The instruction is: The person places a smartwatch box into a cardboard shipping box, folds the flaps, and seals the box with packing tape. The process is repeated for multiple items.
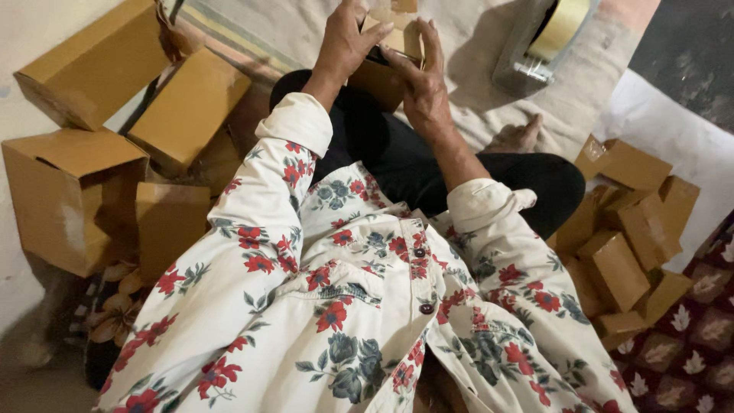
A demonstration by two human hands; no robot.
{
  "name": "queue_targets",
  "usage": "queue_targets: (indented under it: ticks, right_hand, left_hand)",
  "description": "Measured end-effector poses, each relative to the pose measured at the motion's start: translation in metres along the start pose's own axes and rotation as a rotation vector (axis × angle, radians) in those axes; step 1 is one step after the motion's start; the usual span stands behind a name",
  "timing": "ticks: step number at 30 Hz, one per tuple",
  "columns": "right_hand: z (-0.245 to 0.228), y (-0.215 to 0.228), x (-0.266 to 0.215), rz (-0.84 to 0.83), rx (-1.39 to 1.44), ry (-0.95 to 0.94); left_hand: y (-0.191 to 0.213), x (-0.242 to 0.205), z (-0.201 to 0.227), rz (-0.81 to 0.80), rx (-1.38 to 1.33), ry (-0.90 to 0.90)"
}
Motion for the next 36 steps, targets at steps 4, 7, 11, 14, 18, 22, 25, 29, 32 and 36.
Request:
queue_targets:
  ticks: [4, 7, 11, 14, 18, 22, 25, 29, 32, 36]
  right_hand:
    - [-0.007, -0.002, -0.005, 0.01, -0.003, 0.026]
    - [-0.002, 0.008, -0.011, 0.076, 0.055, -0.019]
    - [0.034, -0.002, -0.025, 0.17, 0.535, -0.357]
    - [0.037, 0.004, -0.036, 0.287, 0.719, -0.217]
    - [0.086, -0.04, -0.05, 0.416, 1.511, -0.445]
    - [0.11, -0.051, -0.048, 0.378, 1.132, -0.428]
    - [0.103, -0.049, -0.041, 0.357, 1.117, -0.309]
    - [0.099, -0.019, -0.023, 0.408, 0.907, -0.302]
    - [0.093, 0.013, 0.002, 0.388, 0.795, -0.263]
    - [0.069, 0.097, 0.04, 0.461, 0.236, -0.083]
  left_hand:
    - [0.032, -0.018, 0.043, 0.336, 0.136, -0.188]
    - [0.034, -0.044, 0.064, 0.547, 0.068, -0.205]
    - [0.004, -0.062, 0.022, 0.37, -0.094, 0.272]
    - [-0.009, -0.065, 0.018, 0.337, -0.2, 0.235]
    - [-0.006, -0.056, 0.024, 0.361, -0.02, 0.035]
    - [-0.013, -0.054, 0.018, 0.324, -0.106, -0.065]
    - [-0.016, -0.06, 0.017, 0.248, -0.124, -0.064]
    - [-0.024, -0.057, 0.077, 0.187, 0.108, -0.477]
    - [-0.033, -0.027, 0.1, 0.159, 0.191, -0.423]
    - [-0.049, 0.024, 0.122, 0.125, 0.066, -0.079]
Point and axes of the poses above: each hand's wrist, its own x-axis towards the middle knuckle, its own y-axis out of the back of the hand, z = x × y, the point moved 10 cm from there along x, towards the middle knuckle, and after that the axes turned 4 degrees about x, right-handed, at the moved point
